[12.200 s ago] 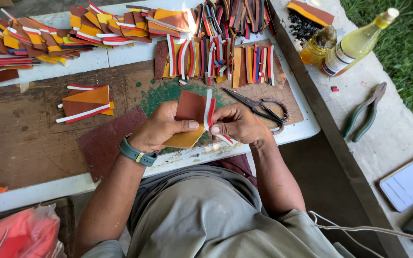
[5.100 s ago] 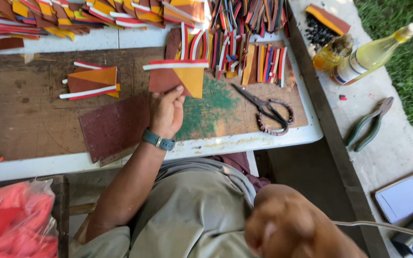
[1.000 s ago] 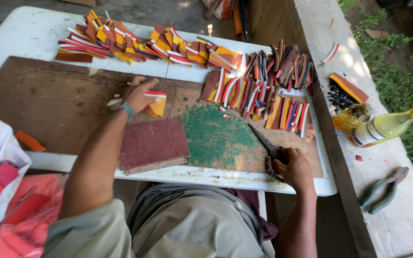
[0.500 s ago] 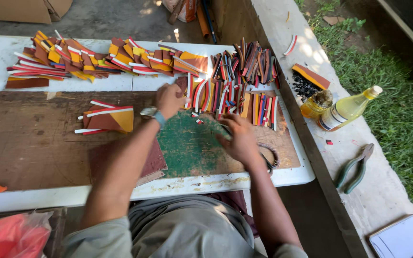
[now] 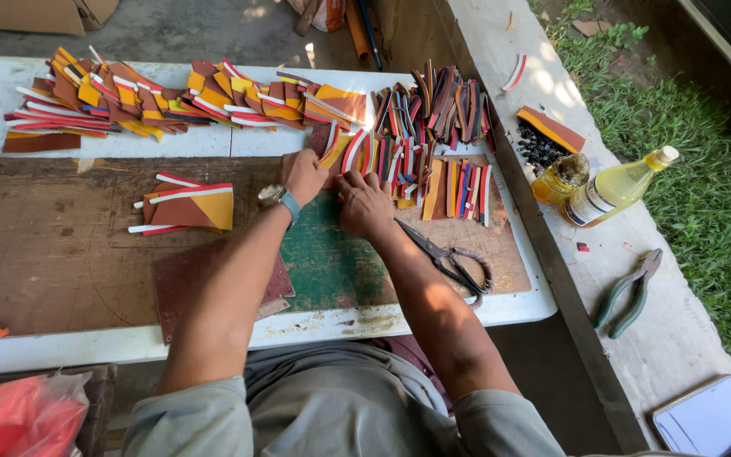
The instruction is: The person aligns and presses thin colored leather strips onto a larger leather piece, then uses scissors to trim the excess. The process is repeated for multiple pieces, with finished items stacked on the table.
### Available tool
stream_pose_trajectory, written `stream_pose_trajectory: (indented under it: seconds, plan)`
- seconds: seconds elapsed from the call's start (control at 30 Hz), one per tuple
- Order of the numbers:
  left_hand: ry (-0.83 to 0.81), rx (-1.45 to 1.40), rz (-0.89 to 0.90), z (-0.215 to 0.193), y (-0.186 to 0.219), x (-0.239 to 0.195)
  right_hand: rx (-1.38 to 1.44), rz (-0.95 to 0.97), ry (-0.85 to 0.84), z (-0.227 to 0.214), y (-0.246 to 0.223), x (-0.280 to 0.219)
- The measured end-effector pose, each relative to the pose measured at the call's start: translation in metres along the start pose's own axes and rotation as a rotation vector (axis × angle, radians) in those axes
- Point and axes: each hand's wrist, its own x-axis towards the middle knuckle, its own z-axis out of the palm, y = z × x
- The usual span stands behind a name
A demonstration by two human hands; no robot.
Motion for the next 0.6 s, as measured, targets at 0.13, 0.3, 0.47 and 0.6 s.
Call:
stream_pose_trajectory:
  seconds: [0.13, 0.3, 0.47, 0.6]
  plan:
    - [0.083, 0.091, -0.137, -0.052, 0.016, -0.013, 0.005, -0.012, 0.013, -0.005, -0.002, 0.002]
    - [0.104, -0.188, 0.065, -0.15, 0.054, -0.048, 0.089, -0.051, 0.033, 0.001, 0.008, 0.009]
    - [0.105, -0.421, 0.396, -0.192, 0.102, -0.078, 0.268, -0.149, 0.22, 0.014, 0.032, 0.007]
    - [0.1, -0.39, 0.481, -0.194, 0.122, -0.089, 0.325, -0.194, 0.616, 0.008, 0.039, -0.018]
